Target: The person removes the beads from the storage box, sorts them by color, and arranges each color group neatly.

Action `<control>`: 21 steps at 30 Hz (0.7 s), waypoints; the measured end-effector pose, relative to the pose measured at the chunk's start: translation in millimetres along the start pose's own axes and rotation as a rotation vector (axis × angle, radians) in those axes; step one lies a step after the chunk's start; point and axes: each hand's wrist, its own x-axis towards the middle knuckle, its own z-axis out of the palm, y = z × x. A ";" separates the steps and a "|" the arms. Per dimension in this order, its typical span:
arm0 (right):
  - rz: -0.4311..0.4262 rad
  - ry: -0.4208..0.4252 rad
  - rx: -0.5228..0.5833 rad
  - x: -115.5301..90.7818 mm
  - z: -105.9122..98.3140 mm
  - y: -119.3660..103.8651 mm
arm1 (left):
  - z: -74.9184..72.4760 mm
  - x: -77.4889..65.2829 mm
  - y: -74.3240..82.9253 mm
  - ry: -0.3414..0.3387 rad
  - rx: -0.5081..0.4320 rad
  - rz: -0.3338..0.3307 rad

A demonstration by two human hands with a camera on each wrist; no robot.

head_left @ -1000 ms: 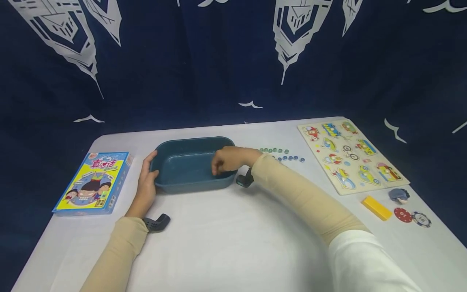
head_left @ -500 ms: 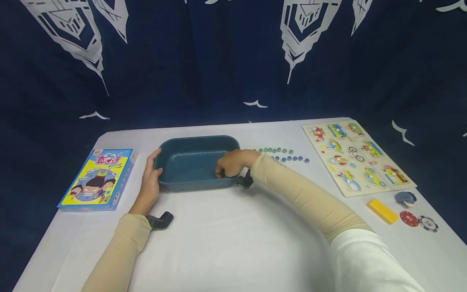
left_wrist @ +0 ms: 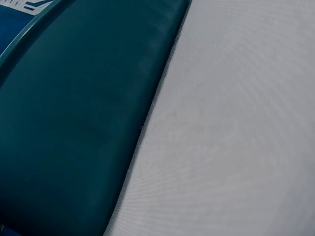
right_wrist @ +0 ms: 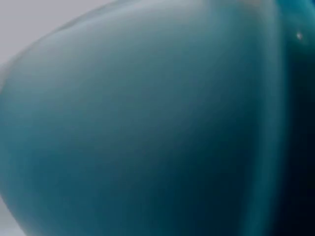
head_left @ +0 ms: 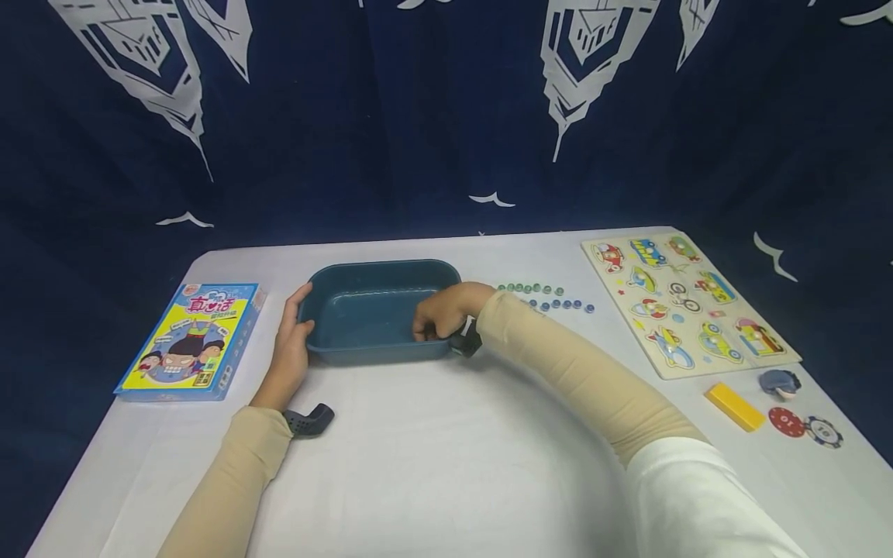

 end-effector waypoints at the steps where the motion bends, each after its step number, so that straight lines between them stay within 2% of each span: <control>1: 0.004 0.004 0.001 0.3 0.4 0.2 | 0.0 0.2 -0.4 -0.002 0.000 -0.004; 4: -0.018 0.039 0.024 0.3 1.4 1.9 | 0.1 0.0 -0.6 -0.006 0.004 -0.010; 7: -0.087 0.128 0.077 -1.4 2.3 6.9 | 0.6 -0.8 0.7 -0.004 0.004 0.001; 11: -0.201 0.262 0.277 -7.7 4.0 16.7 | 1.5 -1.0 2.0 0.004 -0.003 0.027; 14: -0.287 0.321 0.444 -13.8 5.5 23.3 | 2.0 -0.9 2.0 0.015 -0.008 0.048; 21: -0.408 0.495 0.659 -31.1 10.9 37.7 | 1.5 -1.5 1.7 0.023 -0.001 0.057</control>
